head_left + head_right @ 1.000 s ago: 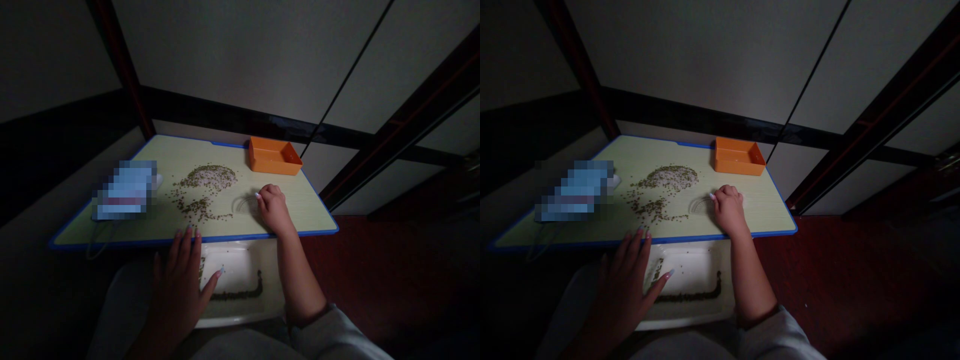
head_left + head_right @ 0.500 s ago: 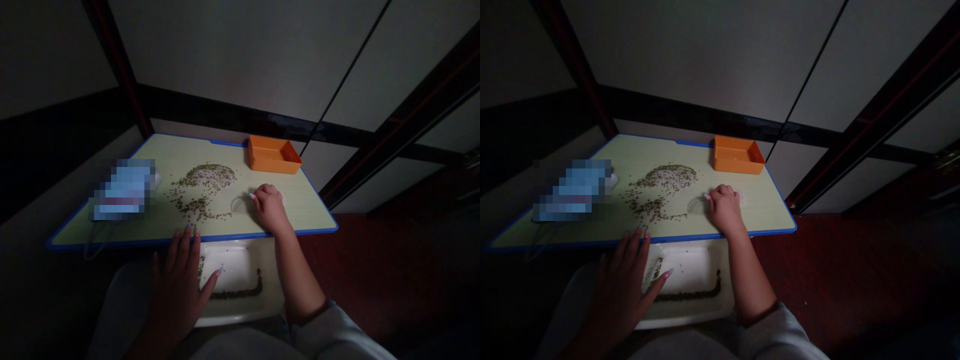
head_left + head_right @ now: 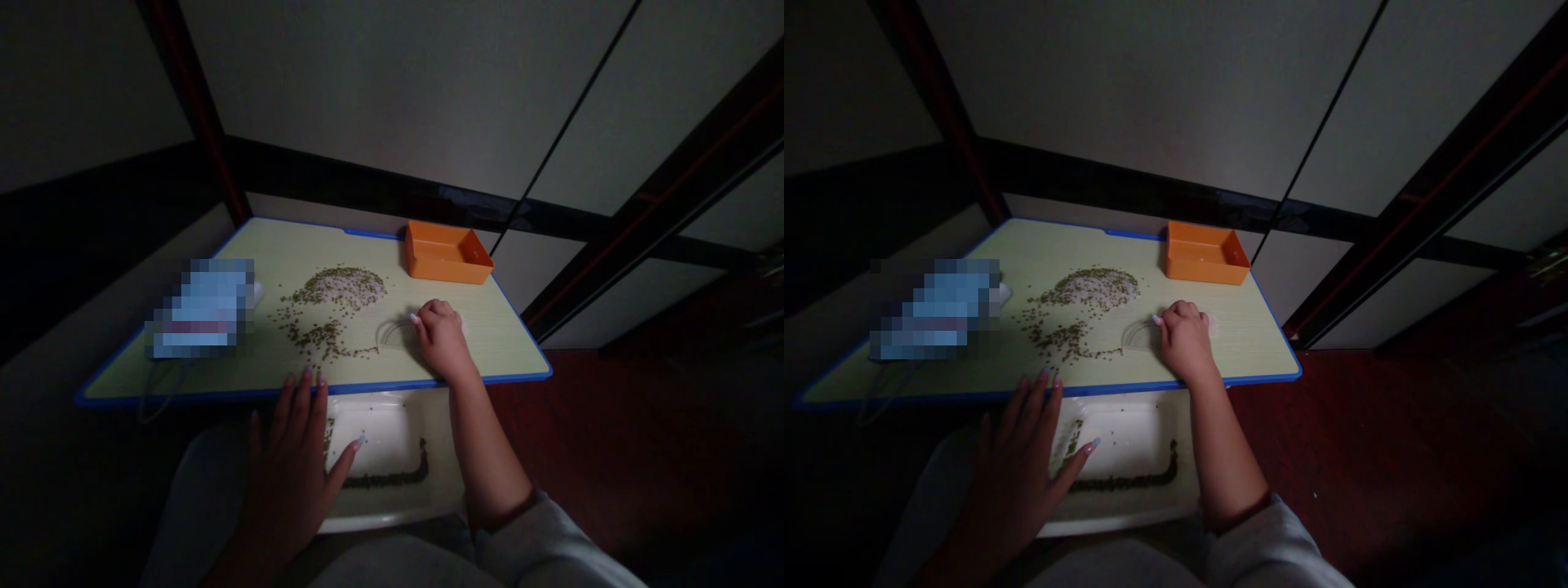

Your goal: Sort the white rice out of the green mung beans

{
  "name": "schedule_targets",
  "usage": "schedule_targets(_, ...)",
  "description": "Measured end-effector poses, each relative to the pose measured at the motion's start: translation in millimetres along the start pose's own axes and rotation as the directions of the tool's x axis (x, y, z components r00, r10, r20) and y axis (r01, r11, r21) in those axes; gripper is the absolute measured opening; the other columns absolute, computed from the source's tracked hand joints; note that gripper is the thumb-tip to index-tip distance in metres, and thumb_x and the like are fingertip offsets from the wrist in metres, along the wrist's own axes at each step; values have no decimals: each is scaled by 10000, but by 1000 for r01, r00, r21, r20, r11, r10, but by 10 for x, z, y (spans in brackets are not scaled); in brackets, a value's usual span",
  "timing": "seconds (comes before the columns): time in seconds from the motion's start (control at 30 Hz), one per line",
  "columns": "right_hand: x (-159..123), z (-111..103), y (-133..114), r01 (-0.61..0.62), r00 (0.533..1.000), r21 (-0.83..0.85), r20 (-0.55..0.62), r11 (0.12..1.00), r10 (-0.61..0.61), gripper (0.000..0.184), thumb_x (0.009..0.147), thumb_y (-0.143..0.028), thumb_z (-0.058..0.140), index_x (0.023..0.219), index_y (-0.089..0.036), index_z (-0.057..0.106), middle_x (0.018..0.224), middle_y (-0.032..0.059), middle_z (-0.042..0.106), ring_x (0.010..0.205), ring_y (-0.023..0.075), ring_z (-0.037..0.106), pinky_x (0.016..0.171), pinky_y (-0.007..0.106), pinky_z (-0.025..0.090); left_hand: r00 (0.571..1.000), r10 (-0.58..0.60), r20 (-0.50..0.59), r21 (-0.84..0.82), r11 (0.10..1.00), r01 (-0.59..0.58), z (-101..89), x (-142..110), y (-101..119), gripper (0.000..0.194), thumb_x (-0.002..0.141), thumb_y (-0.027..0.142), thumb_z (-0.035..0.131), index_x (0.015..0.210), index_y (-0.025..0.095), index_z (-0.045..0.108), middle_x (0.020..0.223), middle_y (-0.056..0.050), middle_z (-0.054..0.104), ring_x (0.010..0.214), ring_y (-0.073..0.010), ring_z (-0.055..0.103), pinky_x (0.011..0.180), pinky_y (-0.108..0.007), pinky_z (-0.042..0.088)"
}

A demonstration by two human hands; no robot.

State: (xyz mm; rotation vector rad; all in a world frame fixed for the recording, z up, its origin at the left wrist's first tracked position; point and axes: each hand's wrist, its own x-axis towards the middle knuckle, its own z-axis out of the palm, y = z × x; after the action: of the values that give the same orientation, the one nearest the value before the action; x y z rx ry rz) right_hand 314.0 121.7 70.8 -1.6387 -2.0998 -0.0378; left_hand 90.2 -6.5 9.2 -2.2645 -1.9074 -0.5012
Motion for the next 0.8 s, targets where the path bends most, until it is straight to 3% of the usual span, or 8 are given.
schedule_targets(0.8,43,72,-51,-1,999,-18,42,1000,1,256,969,-318,450,888,-199,662,987,78,604,982,226,491,789,341,321,1000,13,-14,-4,1000,-13,-16,6,21,741,866,487,385,1478,133,165,1568,-174,268,1459,-335,192,1086,-646,272)
